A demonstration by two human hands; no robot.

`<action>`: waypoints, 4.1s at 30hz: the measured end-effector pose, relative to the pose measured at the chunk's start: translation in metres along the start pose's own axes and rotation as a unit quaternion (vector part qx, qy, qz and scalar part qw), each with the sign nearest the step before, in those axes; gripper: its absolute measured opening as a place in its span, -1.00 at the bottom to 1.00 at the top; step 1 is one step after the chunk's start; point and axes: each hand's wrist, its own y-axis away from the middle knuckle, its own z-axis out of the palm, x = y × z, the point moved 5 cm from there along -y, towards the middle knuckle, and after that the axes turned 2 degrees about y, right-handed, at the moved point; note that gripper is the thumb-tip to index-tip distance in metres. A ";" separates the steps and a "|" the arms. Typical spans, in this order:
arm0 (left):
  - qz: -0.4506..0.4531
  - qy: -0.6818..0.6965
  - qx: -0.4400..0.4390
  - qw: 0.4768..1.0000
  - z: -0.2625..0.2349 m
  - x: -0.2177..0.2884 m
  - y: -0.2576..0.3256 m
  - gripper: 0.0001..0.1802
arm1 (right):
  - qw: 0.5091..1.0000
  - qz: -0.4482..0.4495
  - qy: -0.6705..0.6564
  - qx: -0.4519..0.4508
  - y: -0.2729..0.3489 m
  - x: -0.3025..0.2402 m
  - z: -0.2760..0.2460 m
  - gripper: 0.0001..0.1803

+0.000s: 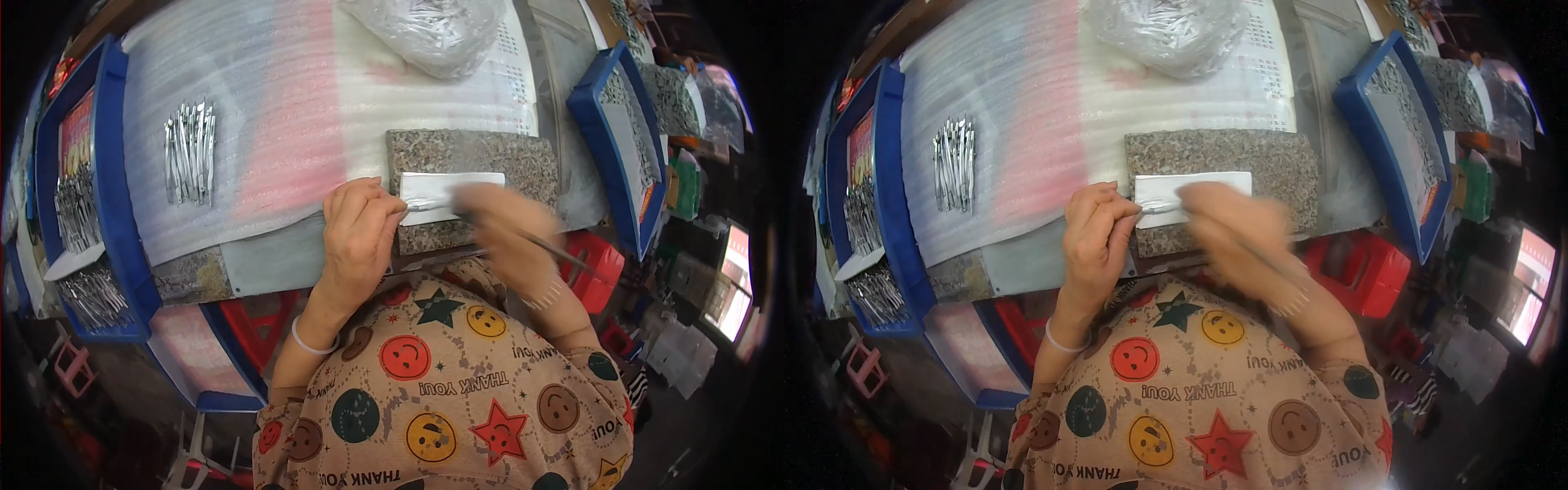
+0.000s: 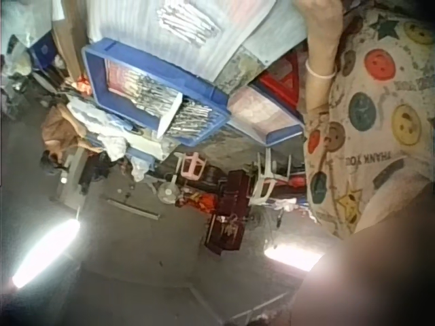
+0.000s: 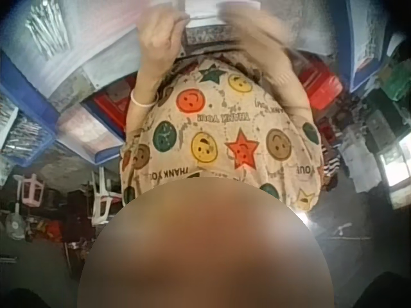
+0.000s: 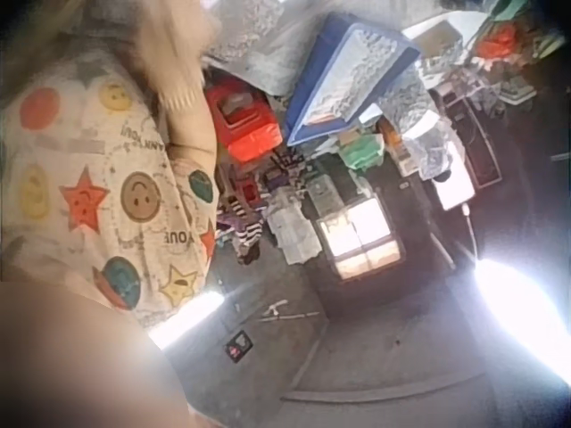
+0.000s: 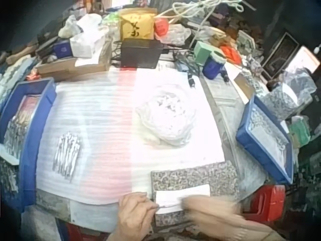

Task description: Using a hammer and a punch tool to process small metal components on a workbench in a manufacturing setting.

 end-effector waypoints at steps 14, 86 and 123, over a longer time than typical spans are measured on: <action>-0.003 -0.010 0.002 1.000 0.003 -0.004 0.000 -0.86 | 0.924 0.051 -0.306 0.224 0.025 0.020 -0.028 -0.63; -0.003 0.784 0.030 0.620 -0.179 -0.044 0.026 -0.54 | 0.807 0.219 -0.537 -0.115 -0.023 -0.056 0.072 -0.90; -0.281 -0.519 0.053 0.806 -0.377 -0.140 -0.032 -0.84 | 0.483 -0.405 -0.767 -0.121 -0.036 -0.166 -0.091 -0.94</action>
